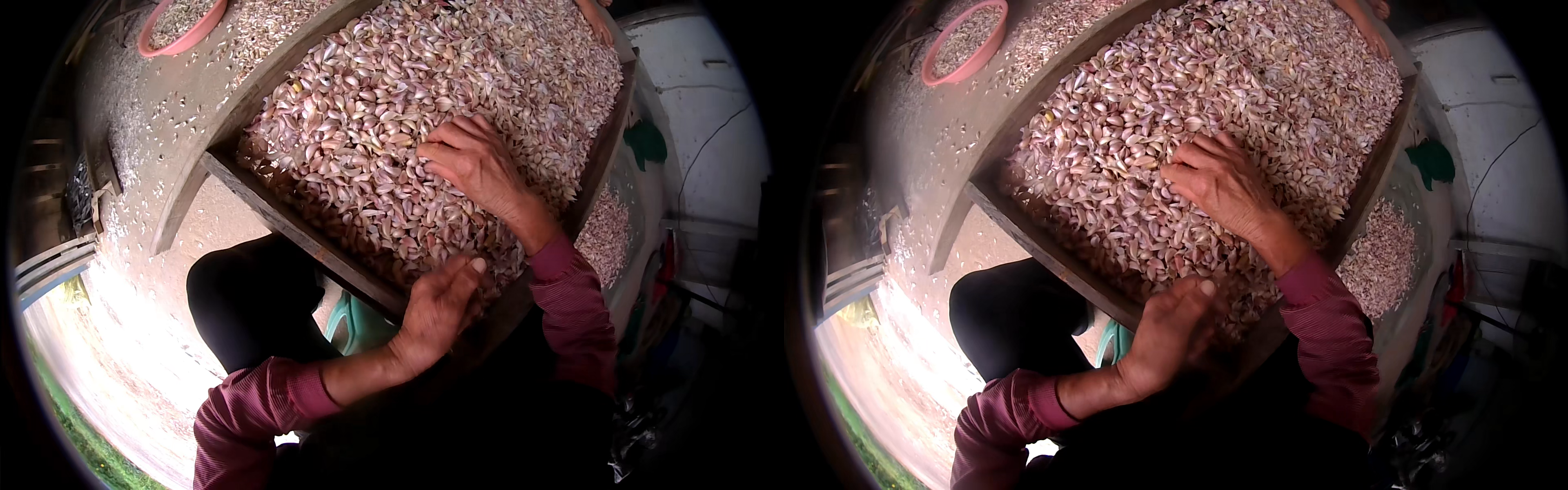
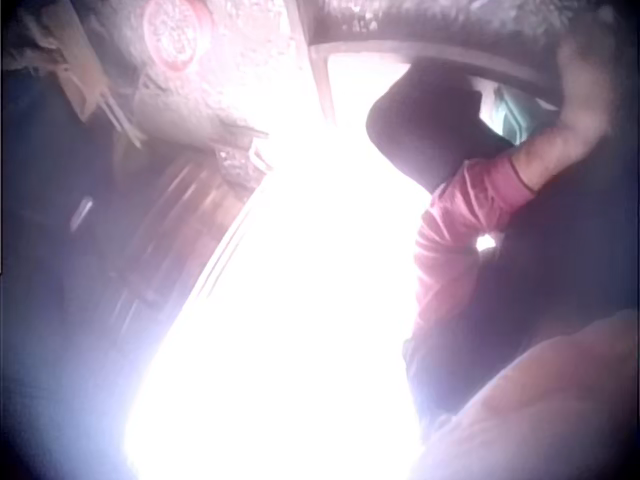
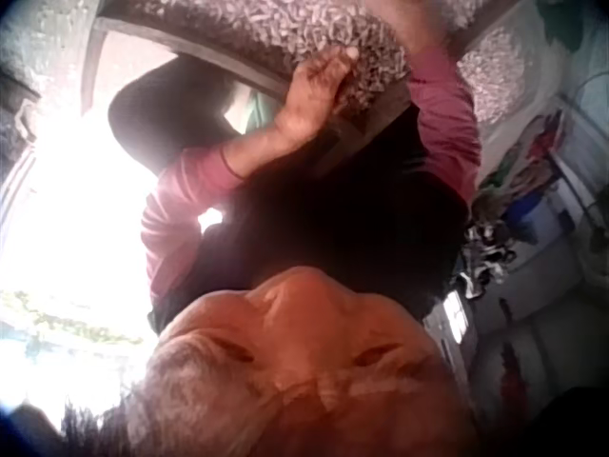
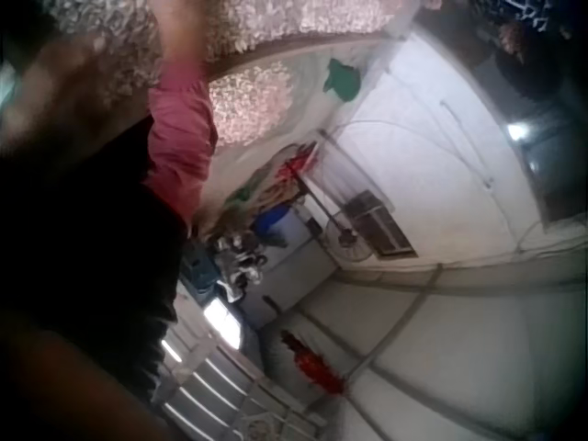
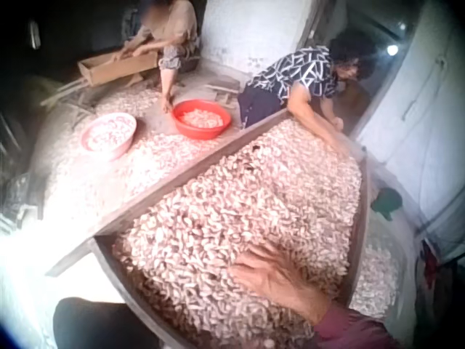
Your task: The person sorts through a large wooden bin filled with garlic cloves by hand, picking up individual cloves and placing them into piles or nearby containers.
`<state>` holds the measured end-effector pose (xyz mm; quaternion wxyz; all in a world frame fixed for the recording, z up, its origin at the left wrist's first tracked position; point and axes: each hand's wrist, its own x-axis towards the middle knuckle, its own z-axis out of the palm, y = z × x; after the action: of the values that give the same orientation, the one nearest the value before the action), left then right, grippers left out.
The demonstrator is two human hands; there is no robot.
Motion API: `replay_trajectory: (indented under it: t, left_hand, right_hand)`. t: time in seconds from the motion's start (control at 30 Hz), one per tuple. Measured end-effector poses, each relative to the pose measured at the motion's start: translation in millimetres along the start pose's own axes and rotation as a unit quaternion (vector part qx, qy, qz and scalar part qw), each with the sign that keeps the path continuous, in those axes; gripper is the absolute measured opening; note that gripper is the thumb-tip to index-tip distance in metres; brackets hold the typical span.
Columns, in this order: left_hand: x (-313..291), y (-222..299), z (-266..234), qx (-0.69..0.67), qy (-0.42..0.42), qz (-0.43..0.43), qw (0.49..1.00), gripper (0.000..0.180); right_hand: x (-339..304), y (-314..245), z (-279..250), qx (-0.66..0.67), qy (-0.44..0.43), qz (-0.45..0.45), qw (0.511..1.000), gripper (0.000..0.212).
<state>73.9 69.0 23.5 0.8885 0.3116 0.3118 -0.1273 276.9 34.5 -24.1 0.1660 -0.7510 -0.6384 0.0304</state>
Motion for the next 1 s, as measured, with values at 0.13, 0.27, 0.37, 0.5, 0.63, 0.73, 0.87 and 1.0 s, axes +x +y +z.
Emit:
replay_trajectory:
  t: [0.13, 0.27, 0.37, 0.5, 0.63, 0.73, 0.87, 1.0]
  left_hand:
    - [6, -11, -7, 0.047, 0.008, 0.027, 0.999, 0.03]
    - [11, -10, -6, 0.006, 0.019, 0.039, 0.999, 0.029]
    - [20, -8, -7, -0.046, 0.015, 0.052, 0.997, 0.029]
    - [20, -3, -7, -0.056, 0.003, 0.05, 0.997, 0.028]
    - [20, -11, -6, -0.023, 0.001, 0.047, 0.999, 0.028]
    - [21, -18, -3, -0.016, -0.006, 0.05, 0.999, 0.028]
    - [21, -16, -3, -0.009, -0.007, 0.059, 0.998, 0.028]
    - [19, -10, -4, -0.03, -0.008, 0.047, 0.998, 0.028]
  right_hand:
    - [0, 3, 10, 0.052, 0.032, 0.06, 0.996, 0.018]
    - [-10, 6, 16, 0.23, 0.079, 0.182, 0.953, 0.014]
    - [-24, 3, 10, 0.417, 0.11, 0.306, 0.849, 0.014]
    - [-31, -5, 5, 0.376, 0.103, 0.316, 0.865, 0.016]
    - [1, -26, 9, 0.2, 0.105, 0.179, 0.958, 0.021]
    - [12, -16, 24, 0.079, 0.071, 0.097, 0.99, 0.019]
    - [14, -5, 29, 0.119, 0.07, 0.125, 0.982, 0.01]
    - [5, -11, 25, 0.203, 0.092, 0.171, 0.96, 0.01]
